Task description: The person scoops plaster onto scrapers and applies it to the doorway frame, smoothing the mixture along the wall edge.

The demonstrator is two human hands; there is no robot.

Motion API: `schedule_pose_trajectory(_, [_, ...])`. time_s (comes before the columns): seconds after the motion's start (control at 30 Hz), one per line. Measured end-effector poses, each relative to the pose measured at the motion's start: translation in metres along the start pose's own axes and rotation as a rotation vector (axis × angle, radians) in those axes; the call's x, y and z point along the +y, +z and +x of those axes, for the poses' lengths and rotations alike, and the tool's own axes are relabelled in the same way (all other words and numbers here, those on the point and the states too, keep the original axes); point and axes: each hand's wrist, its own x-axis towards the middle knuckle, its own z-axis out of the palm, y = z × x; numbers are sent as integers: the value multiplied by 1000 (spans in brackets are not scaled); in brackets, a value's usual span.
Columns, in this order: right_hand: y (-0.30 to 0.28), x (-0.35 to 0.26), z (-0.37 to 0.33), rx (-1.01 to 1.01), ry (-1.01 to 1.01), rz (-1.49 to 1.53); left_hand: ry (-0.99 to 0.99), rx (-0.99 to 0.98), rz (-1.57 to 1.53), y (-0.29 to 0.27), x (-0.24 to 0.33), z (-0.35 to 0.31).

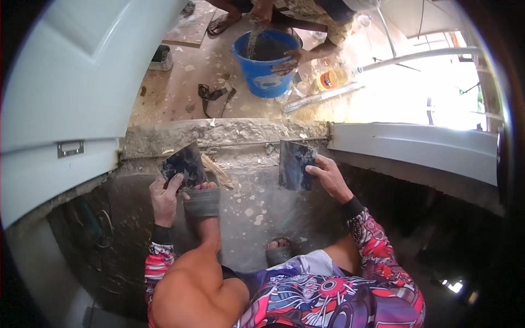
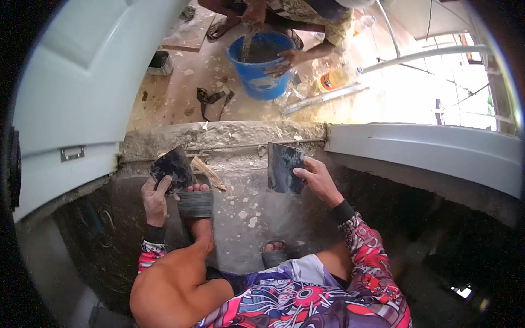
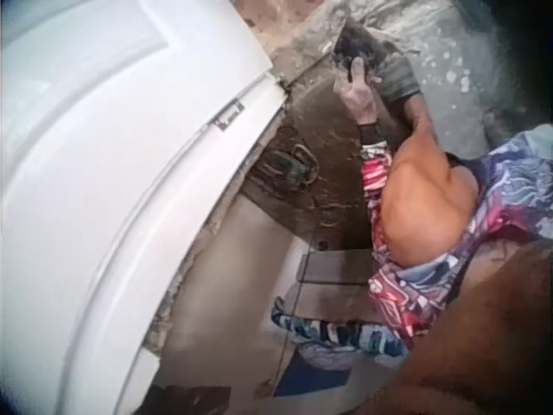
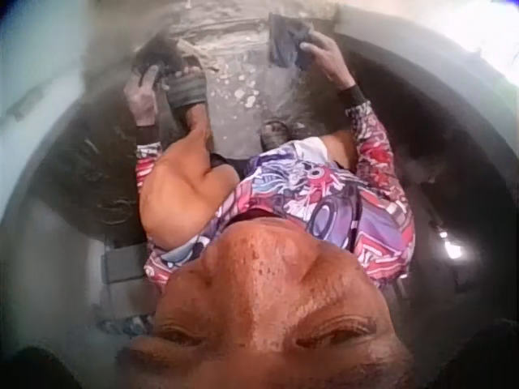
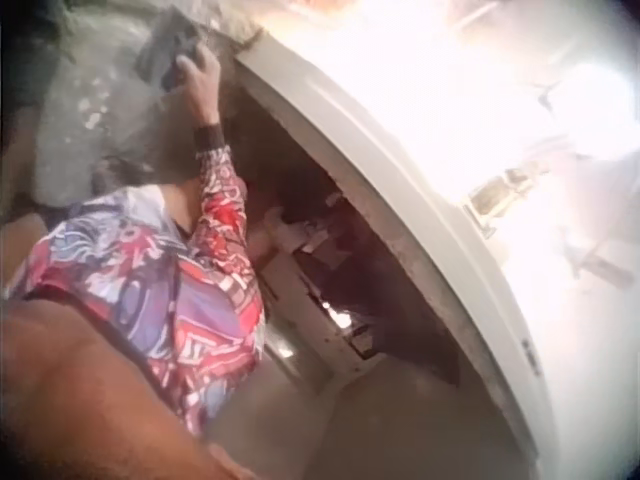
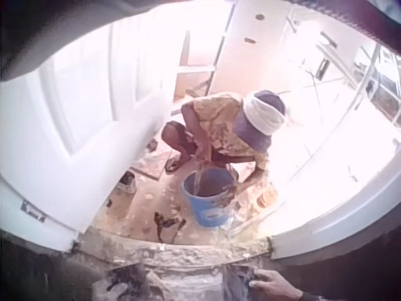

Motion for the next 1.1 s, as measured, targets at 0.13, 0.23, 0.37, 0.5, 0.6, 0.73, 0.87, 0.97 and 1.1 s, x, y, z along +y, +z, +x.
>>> schedule_pose_trajectory(0.13, [-2, 4, -16, 28, -65, -28, -3, -47, 125, 20, 3, 33])
schedule_pose_trajectory(0.23, [-8, 8, -16, 62, -10, 118, -32, -172, 188, 44, 13, 60])
schedule_pose_trajectory(0.37, [-2, 7, -11, 159, 110, 298, -153, -215, 33, 65, 14, 103])
schedule_pose_trajectory(0.5, [20, 34, 6, 257, 88, 569, -39, -338, 132, 104, 1, 138])
schedule_pose_trajectory(0.6, [47, 49, 14, 320, 143, 646, -37, -566, 370, 115, 0, 157])
schedule_pose_trajectory(0.73, [75, 55, 13, 306, 231, 785, -53, -654, 573, 124, -5, 153])
schedule_pose_trajectory(0.87, [98, 68, 23, 262, 180, 775, 40, -603, 572, 103, -7, 149])
schedule_pose_trajectory(0.97, [100, 59, 28, 249, 116, 793, 51, -483, 574, 88, 5, 141])
schedule_pose_trajectory(1.1, [97, 68, 34, 235, 45, 798, 117, -318, 561, 75, 15, 131])
